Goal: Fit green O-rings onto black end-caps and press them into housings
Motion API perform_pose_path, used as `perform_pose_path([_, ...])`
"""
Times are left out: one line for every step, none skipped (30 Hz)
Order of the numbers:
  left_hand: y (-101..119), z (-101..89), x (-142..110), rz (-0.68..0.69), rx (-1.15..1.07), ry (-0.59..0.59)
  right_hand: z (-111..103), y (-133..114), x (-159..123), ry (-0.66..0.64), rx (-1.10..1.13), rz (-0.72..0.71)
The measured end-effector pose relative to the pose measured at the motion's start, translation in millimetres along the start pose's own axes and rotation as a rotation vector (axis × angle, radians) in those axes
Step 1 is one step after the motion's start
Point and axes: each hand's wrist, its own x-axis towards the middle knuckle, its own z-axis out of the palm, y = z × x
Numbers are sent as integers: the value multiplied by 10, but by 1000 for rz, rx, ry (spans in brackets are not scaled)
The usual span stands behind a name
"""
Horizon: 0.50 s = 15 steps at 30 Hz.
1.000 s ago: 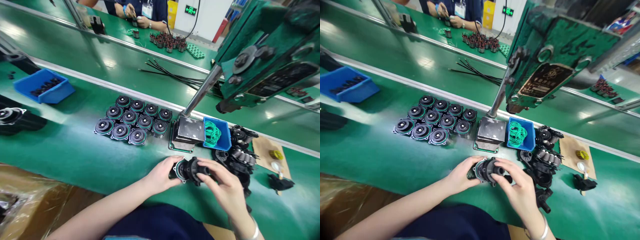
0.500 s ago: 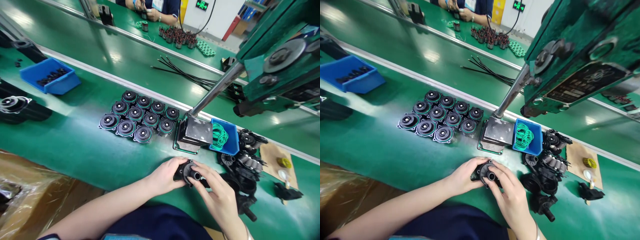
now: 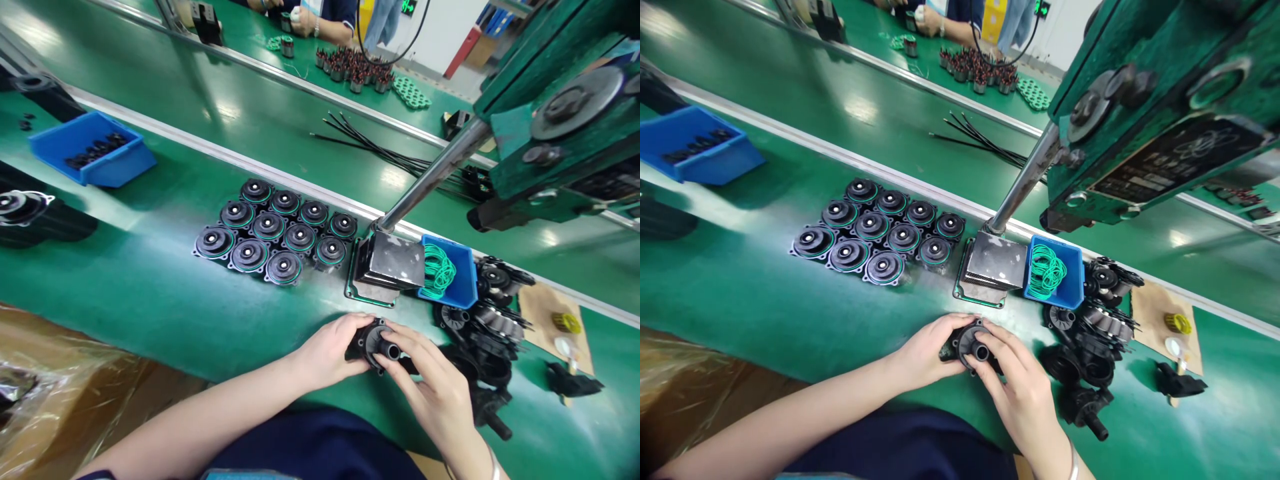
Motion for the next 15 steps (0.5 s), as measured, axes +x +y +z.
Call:
perform_pose_path([2, -2, 3, 6, 0, 3, 0, 1, -1, 2, 5, -2])
perform_pose_path([4, -4, 6, 10, 0, 5, 0, 1, 0, 3, 8, -5])
perform_pose_path([6, -6, 9, 13, -1, 6, -1, 1, 2, 5, 9, -9])
perform_pose_path([7, -8, 12, 15, 0, 7, -3, 0, 6, 6, 8, -11])
perform_pose_path([7, -8, 14, 15, 0, 7, -4, -2, 10, 6, 4, -13])
perform_pose_path([5, -7, 14, 14, 1, 5, -4, -3, 13, 5, 0, -13])
perform_pose_path([2, -5, 13, 12, 2, 4, -3, -4, 14, 4, -4, -12])
perform_pose_path([-2, -2, 10, 11, 3, 3, -1, -4, 14, 4, -6, -9])
perform_pose_path([-6, 2, 5, 11, 2, 3, 3, -3, 13, 4, -8, -7])
perform_pose_path([-9, 6, 0, 11, 1, 3, 6, -3, 11, 4, -9, -5])
perform_pose_path([-10, 8, -5, 12, 0, 6, 9, -2, 9, 5, -10, -3])
perform_pose_path([-9, 9, -9, 13, 0, 8, 9, -2, 9, 3, -10, 0])
perform_pose_path([-5, 7, -12, 12, -1, 10, 8, -2, 10, 1, -9, 1])
perform_pose_path([1, 1, -12, 9, -6, 12, 6, -3, 12, -1, -8, 3])
perform_pose_path([7, -8, -9, 9, -13, 10, 5, -5, 16, -4, -6, 4])
